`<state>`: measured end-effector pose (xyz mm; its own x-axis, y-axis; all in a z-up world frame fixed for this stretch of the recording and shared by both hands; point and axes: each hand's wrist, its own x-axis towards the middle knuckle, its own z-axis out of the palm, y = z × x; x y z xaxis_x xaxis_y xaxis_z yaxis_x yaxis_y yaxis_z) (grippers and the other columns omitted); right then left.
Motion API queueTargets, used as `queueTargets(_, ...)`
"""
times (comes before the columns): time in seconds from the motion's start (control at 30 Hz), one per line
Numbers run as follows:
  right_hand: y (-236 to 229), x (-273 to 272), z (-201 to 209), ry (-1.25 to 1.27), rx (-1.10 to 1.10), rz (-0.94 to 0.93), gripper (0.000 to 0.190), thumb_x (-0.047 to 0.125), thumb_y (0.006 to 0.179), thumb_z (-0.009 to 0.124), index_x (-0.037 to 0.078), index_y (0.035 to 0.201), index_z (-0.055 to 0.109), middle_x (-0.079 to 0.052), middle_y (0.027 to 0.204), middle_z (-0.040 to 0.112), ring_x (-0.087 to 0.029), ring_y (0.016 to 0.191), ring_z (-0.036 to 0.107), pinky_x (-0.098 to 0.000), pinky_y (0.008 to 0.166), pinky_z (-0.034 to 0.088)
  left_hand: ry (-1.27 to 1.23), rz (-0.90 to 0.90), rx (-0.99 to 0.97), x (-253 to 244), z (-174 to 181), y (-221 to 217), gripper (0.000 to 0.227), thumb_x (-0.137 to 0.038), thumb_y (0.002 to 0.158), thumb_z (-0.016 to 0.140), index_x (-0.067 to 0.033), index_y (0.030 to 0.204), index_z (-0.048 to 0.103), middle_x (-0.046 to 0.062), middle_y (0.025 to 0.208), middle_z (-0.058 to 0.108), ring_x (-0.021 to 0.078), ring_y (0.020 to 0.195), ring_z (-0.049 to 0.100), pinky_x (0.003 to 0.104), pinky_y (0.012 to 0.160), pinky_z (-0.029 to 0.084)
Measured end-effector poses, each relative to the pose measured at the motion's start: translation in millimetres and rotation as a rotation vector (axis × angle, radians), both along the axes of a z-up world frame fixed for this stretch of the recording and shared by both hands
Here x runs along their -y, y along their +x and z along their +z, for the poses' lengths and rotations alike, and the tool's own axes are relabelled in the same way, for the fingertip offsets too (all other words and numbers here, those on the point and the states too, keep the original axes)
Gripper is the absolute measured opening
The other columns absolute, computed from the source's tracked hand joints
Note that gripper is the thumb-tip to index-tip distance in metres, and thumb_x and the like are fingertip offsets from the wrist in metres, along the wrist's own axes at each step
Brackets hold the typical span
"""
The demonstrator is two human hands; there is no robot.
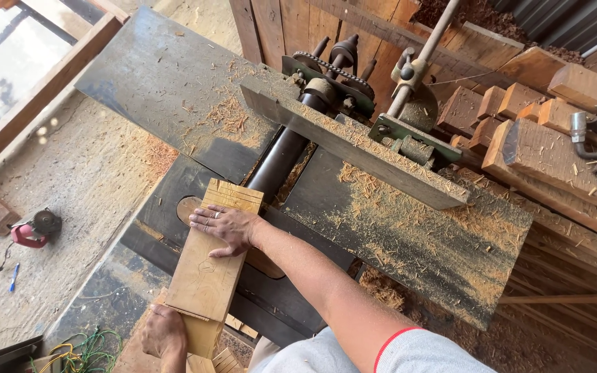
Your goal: Using a woodworking machine to plane or joint wooden boards in a workshop.
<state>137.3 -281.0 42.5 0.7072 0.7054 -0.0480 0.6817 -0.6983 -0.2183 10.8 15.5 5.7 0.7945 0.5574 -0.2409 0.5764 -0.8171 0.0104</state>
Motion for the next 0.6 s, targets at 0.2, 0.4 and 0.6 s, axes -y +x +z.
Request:
queueTargets(0.2,-2.0,-2.0,-4.6,0.02,0.028,0.01,0.097,0.074,0.095,0.039,0.005,0.16,0.025,-0.01,0.169,0.027,-0.022,0.158,0.017,-0.0386,0.131,0.012,0.013,0.004,-0.001,0.4,0.9,-5.4,0.079,-0.044,0.116,0.02,0.004,0.097,0.08,0.029,0.091,0.076,0.0446,0.089,0.073,0.054,0.083,0.054)
queueTargets(0.4,0.6,-2.5,-5.0,0.005,0.032,0.016,0.097,0.075,0.094,0.039,0.004,0.16,0.024,-0.009,0.168,0.027,-0.023,0.157,0.017,-0.0389,0.131,0.011,0.029,0.0,0.028,-6.1,-14.1,-6.0,0.079,-0.045,0.115,0.019,0.0034,0.098,0.079,0.028,0.091,0.076,0.0454,0.088,0.072,0.054,0.082,0.054)
queueTargets(0.6,10.6,-9.0,-13.4,0.031,0.021,0.05,0.097,0.074,0.094,0.038,0.005,0.16,0.025,-0.009,0.168,0.027,-0.023,0.157,0.018,-0.0389,0.13,0.012,-0.006,0.067,-0.004,6.0,4.3,-6.3,0.079,-0.045,0.115,0.02,0.0038,0.1,0.079,0.029,0.09,0.077,0.0442,0.088,0.074,0.055,0.083,0.055)
